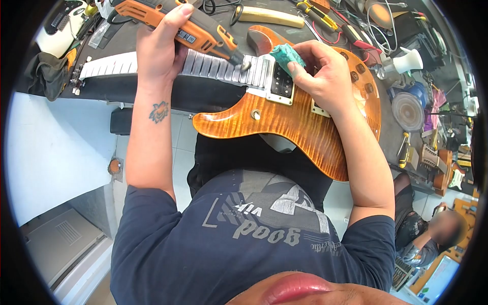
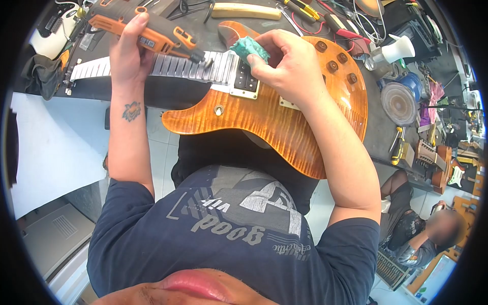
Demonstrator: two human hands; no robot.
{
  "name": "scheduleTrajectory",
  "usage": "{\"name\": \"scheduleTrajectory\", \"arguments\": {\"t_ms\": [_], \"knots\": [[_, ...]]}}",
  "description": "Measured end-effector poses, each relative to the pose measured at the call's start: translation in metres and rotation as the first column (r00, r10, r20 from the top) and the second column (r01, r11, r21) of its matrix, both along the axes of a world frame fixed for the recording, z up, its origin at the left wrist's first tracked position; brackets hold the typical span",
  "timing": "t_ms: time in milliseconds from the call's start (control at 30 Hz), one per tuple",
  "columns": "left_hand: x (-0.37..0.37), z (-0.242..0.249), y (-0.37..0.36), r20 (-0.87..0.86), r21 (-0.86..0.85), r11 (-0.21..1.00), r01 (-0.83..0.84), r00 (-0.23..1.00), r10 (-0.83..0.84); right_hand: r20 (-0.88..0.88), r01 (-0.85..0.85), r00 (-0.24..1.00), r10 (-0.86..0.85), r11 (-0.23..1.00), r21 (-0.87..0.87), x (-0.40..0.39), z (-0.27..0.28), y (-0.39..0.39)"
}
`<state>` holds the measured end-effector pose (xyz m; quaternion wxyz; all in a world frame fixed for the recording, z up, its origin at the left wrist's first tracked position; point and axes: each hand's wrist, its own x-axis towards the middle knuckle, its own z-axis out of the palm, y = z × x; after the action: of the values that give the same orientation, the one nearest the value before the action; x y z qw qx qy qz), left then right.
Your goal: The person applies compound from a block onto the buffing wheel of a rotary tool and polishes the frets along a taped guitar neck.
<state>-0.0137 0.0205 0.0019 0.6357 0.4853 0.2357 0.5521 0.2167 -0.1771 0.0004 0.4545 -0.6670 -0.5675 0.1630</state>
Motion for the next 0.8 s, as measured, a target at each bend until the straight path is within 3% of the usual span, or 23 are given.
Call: {"name": "scheduleTrajectory", "arguments": {"t_ms": [100, 167, 467, 567, 667, 800], "knots": [[0.031, 0.017, -0.012, -0.017, -0.197, 0.951, -0.239, 0.971, 0.240, -0.002, -0.002, 1.000, 0.002, 1.000, 0.010, -0.002, 0.000, 0.000], [-0.001, -0.002, 0.003, -0.062, -0.113, 0.994, -0.004, 0.998, -0.003, 0.014, 0.000, 1.000, 0.000, 1.000, 0.004, -0.003, 0.002, 0.000], [-0.003, 0.004, -0.006, -0.239, -0.073, 0.997, -0.039, 0.971, 0.021, 0.009, -0.005, 1.000, 0.006, 1.000, -0.012, -0.003, 0.003, 0.000], [-0.003, 0.004, -0.005, -0.167, -0.040, 0.999, 0.023, 0.985, -0.029, 0.019, -0.006, 1.000, 0.007, 1.000, -0.013, -0.003, 0.004, -0.001], [-0.002, 0.001, -0.001, -0.120, 0.100, 0.991, 0.083, 0.990, -0.071, 0.017, -0.002, 1.000, 0.002, 1.000, -0.010, -0.002, 0.003, -0.001], [-0.001, 0.002, -0.001, -0.134, 0.050, 0.996, 0.068, 0.989, -0.061, 0.016, 0.005, 1.000, -0.005, 1.000, -0.024, -0.003, 0.003, -0.001]]}}
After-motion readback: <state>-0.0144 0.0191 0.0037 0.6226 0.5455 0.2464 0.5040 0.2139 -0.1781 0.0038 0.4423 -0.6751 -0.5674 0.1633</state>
